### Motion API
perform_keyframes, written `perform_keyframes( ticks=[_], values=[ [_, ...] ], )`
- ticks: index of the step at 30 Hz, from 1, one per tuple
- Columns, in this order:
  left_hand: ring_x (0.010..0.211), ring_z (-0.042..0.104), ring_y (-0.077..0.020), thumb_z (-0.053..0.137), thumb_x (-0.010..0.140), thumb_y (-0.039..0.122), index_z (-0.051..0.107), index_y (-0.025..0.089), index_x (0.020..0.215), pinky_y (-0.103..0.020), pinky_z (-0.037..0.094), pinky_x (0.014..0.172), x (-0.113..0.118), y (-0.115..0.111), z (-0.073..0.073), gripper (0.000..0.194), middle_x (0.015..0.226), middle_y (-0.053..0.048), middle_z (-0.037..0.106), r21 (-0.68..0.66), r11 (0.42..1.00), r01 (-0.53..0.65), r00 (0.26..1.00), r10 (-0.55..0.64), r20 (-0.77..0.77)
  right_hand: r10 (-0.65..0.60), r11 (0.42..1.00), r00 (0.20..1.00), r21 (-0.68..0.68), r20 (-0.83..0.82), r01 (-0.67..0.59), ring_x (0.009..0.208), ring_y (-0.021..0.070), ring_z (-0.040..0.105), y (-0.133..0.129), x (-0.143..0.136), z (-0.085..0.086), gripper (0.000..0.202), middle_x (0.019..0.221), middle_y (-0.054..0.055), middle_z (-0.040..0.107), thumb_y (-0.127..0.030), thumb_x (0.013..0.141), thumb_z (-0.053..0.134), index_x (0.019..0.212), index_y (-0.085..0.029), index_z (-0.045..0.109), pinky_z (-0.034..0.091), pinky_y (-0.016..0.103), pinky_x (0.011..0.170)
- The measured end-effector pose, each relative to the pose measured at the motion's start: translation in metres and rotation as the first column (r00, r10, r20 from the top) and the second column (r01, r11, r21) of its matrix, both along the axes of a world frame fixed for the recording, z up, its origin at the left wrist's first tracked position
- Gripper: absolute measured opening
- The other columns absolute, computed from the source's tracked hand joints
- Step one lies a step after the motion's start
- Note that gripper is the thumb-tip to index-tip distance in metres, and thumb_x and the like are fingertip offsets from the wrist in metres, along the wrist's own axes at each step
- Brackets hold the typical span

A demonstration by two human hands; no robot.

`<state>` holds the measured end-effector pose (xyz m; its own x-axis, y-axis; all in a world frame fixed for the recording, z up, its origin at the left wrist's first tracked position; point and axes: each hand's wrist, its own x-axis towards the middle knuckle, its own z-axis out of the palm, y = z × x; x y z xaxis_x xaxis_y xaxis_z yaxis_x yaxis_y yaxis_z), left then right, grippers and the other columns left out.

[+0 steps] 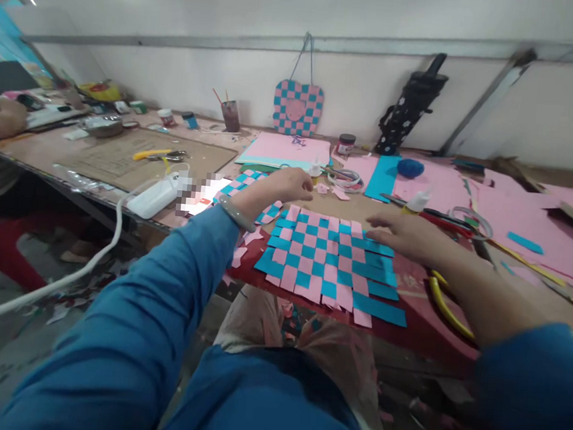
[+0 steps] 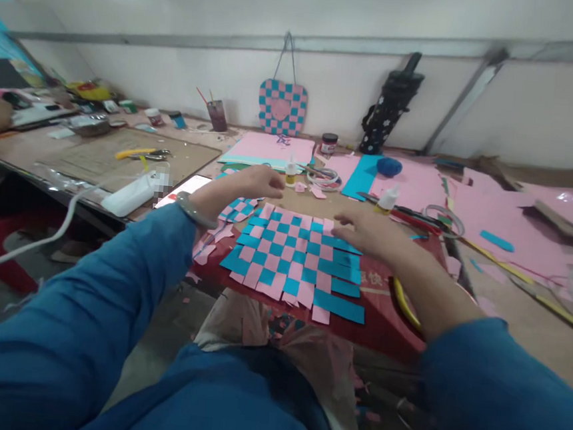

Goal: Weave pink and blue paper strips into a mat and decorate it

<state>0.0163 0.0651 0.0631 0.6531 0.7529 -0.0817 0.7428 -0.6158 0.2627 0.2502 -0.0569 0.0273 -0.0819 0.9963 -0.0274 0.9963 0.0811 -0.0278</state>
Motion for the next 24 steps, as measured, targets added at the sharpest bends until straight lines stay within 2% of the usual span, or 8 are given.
perform_keyframes(
  ticks=[2, 5, 9, 12, 15, 18, 21, 24],
  values=[
    [0.075, 0.062, -0.0143, 0.059, 0.074, 0.025, 0.072, 0.016, 0.097, -0.021, 0.041, 0.064, 0.004, 0.009, -0.007, 0.028, 0.088, -0.003, 0.072, -0.044, 0.999, 0.01, 0.998, -0.013, -0.056, 0.031, 0.999, 0.998, -0.039, -0.055, -0.034, 0.107, 0.0209, 0.059, 0.02, -0.015, -0.003, 0.042, 0.119, 0.004, 0.065, -0.04, 0.087, 0.047, 0.12, -0.02, 0.063, 0.047, 0.028, 0.086],
    [0.067, 0.061, -0.0129, 0.061, 0.072, 0.026, 0.072, 0.015, 0.094, -0.02, 0.039, 0.056, 0.003, 0.019, -0.017, 0.028, 0.082, -0.003, 0.072, -0.103, 0.994, 0.03, 0.995, -0.039, -0.09, 0.039, 0.997, 0.994, -0.068, -0.098, -0.046, 0.11, 0.0235, 0.058, 0.042, -0.029, -0.006, 0.042, 0.122, 0.007, 0.063, -0.037, 0.087, 0.047, 0.122, -0.019, 0.062, 0.046, 0.031, 0.086],
    [0.068, 0.059, -0.0122, 0.064, 0.069, 0.026, 0.071, 0.015, 0.094, -0.018, 0.038, 0.054, 0.0, 0.033, -0.029, 0.029, 0.086, -0.003, 0.072, -0.169, 0.984, 0.059, 0.993, -0.075, -0.09, 0.05, 0.99, 0.986, -0.123, -0.156, -0.069, 0.103, 0.022, 0.061, 0.059, -0.041, -0.01, 0.04, 0.116, 0.006, 0.066, -0.032, 0.085, 0.051, 0.121, -0.019, 0.063, 0.047, 0.028, 0.08],
    [0.064, 0.058, -0.0115, 0.065, 0.065, 0.02, 0.071, 0.016, 0.094, -0.017, 0.038, 0.054, 0.001, 0.041, -0.037, 0.03, 0.079, -0.001, 0.071, -0.232, 0.969, 0.088, 0.992, -0.106, -0.069, 0.059, 0.984, 0.976, -0.151, -0.211, -0.092, 0.096, 0.0194, 0.063, 0.068, -0.046, -0.015, 0.041, 0.109, 0.006, 0.069, -0.028, 0.085, 0.051, 0.124, -0.019, 0.061, 0.046, 0.026, 0.077],
    [0.06, 0.056, -0.0106, 0.065, 0.064, 0.017, 0.071, 0.017, 0.091, -0.018, 0.038, 0.053, 0.001, 0.046, -0.044, 0.028, 0.071, 0.001, 0.067, -0.273, 0.954, 0.125, 0.991, -0.133, -0.011, 0.083, 0.979, 0.961, -0.161, -0.265, -0.129, 0.089, 0.0184, 0.064, 0.074, -0.048, -0.02, 0.037, 0.103, 0.006, 0.07, -0.031, 0.086, 0.051, 0.119, -0.018, 0.062, 0.046, 0.026, 0.073],
    [0.058, 0.054, -0.0099, 0.063, 0.066, 0.017, 0.07, 0.015, 0.09, -0.018, 0.038, 0.053, 0.001, 0.046, -0.044, 0.025, 0.066, 0.001, 0.064, -0.293, 0.944, 0.153, 0.988, -0.14, 0.065, 0.113, 0.973, 0.94, -0.157, -0.321, -0.171, 0.087, 0.0184, 0.063, 0.076, -0.049, -0.024, 0.034, 0.101, 0.006, 0.069, -0.037, 0.087, 0.05, 0.113, -0.019, 0.064, 0.046, 0.026, 0.07],
    [0.06, 0.053, -0.009, 0.061, 0.068, 0.013, 0.069, 0.014, 0.092, -0.018, 0.038, 0.054, 0.002, 0.04, -0.036, 0.026, 0.068, 0.002, 0.062, -0.292, 0.939, 0.181, 0.979, -0.144, 0.143, 0.124, 0.973, 0.924, -0.137, -0.362, -0.184, 0.094, 0.0192, 0.062, 0.076, -0.052, -0.024, 0.037, 0.109, 0.006, 0.067, -0.039, 0.086, 0.05, 0.116, -0.02, 0.062, 0.046, 0.026, 0.074],
    [0.063, 0.052, -0.0076, 0.059, 0.069, 0.011, 0.069, 0.013, 0.091, -0.019, 0.039, 0.059, 0.003, 0.034, -0.026, 0.024, 0.072, 0.001, 0.063, -0.298, 0.927, 0.228, 0.936, -0.124, 0.331, 0.112, 0.976, 0.92, -0.13, -0.376, -0.172, 0.089, 0.0186, 0.062, 0.075, -0.053, -0.019, 0.043, 0.106, 0.006, 0.067, -0.038, 0.083, 0.054, 0.122, -0.02, 0.058, 0.045, 0.026, 0.071]
  ],
)
